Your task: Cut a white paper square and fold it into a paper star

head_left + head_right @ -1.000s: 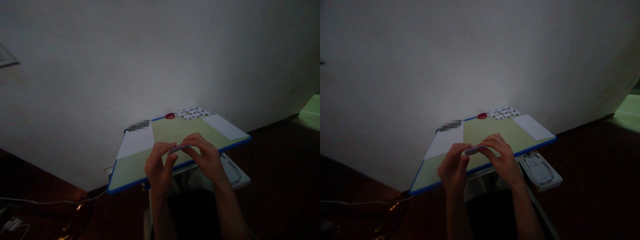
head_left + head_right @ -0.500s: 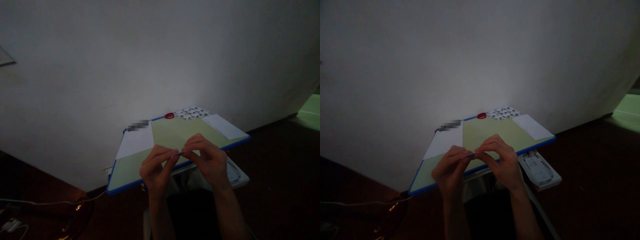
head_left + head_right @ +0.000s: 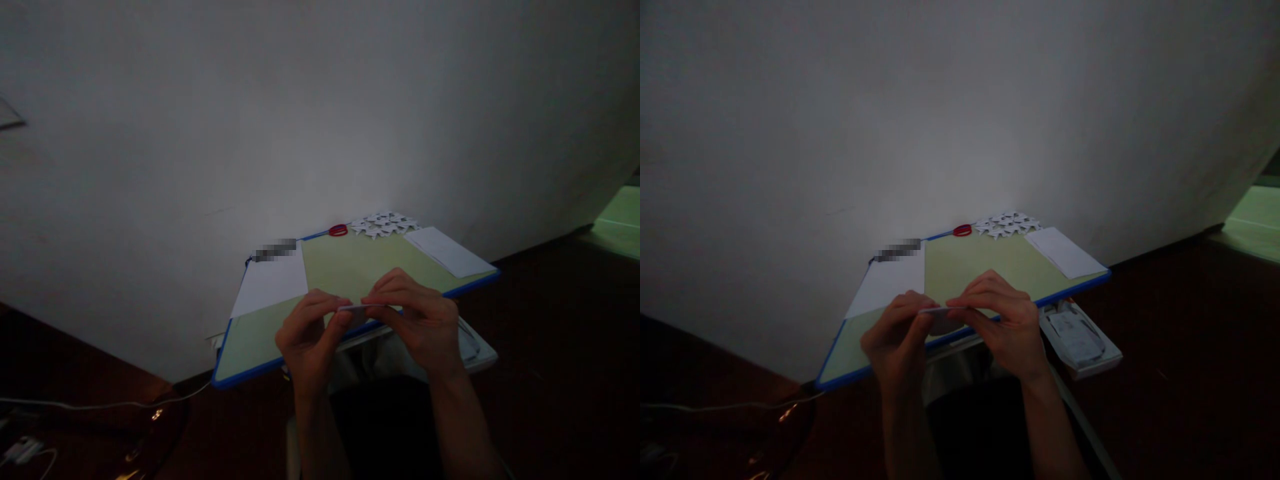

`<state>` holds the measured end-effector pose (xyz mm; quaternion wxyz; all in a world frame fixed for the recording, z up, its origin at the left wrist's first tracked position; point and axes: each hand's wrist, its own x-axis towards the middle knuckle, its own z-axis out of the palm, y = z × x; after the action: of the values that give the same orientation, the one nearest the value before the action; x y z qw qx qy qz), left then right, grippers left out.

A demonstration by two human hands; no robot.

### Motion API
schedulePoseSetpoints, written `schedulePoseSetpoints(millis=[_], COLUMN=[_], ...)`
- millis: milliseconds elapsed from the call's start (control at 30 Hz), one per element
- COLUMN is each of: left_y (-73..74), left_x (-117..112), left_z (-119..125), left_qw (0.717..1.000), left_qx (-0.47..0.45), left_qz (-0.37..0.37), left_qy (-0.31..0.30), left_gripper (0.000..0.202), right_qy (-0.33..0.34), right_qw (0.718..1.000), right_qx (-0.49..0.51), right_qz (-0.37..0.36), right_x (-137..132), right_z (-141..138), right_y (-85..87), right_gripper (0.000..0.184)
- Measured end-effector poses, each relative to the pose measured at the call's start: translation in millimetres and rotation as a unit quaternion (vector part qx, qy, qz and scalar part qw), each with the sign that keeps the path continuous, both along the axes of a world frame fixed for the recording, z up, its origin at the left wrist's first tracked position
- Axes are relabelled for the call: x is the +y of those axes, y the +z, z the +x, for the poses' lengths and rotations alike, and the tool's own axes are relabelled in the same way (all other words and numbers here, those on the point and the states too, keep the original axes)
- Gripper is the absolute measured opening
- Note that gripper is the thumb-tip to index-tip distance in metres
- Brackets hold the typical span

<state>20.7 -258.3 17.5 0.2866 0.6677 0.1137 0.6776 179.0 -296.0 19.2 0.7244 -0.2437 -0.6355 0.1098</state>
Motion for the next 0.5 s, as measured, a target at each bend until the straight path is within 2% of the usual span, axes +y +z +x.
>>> schedulePoseSetpoints(millis=[233, 333, 500], left_y=[1.6, 1.4, 0.1], left_x=[-0.9, -1.4, -1.0], left_z=[2.0, 1.2, -0.4], left_qw=[1.000, 0.999, 0.998], left_qx=[-0.003, 0.004, -0.008], left_qz=[0.010, 0.022, 0.037], left_qy=[0.017, 0.034, 0.041], left_gripper=[0.013, 0.015, 0.018], right_qy=[0.016, -0.001, -0.019], right_qw=[0.999, 0.997, 0.997], right_qx=[-0.002, 0.040, 0.055], right_qz=[-0.041, -0.061, -0.047], right_x=[-1.9, -2.6, -3.7], right_z=[-0.5, -3.0, -6.9], right_y=[-0.4, -0.2, 2.2], right_gripper=[0.024, 0.018, 0.015])
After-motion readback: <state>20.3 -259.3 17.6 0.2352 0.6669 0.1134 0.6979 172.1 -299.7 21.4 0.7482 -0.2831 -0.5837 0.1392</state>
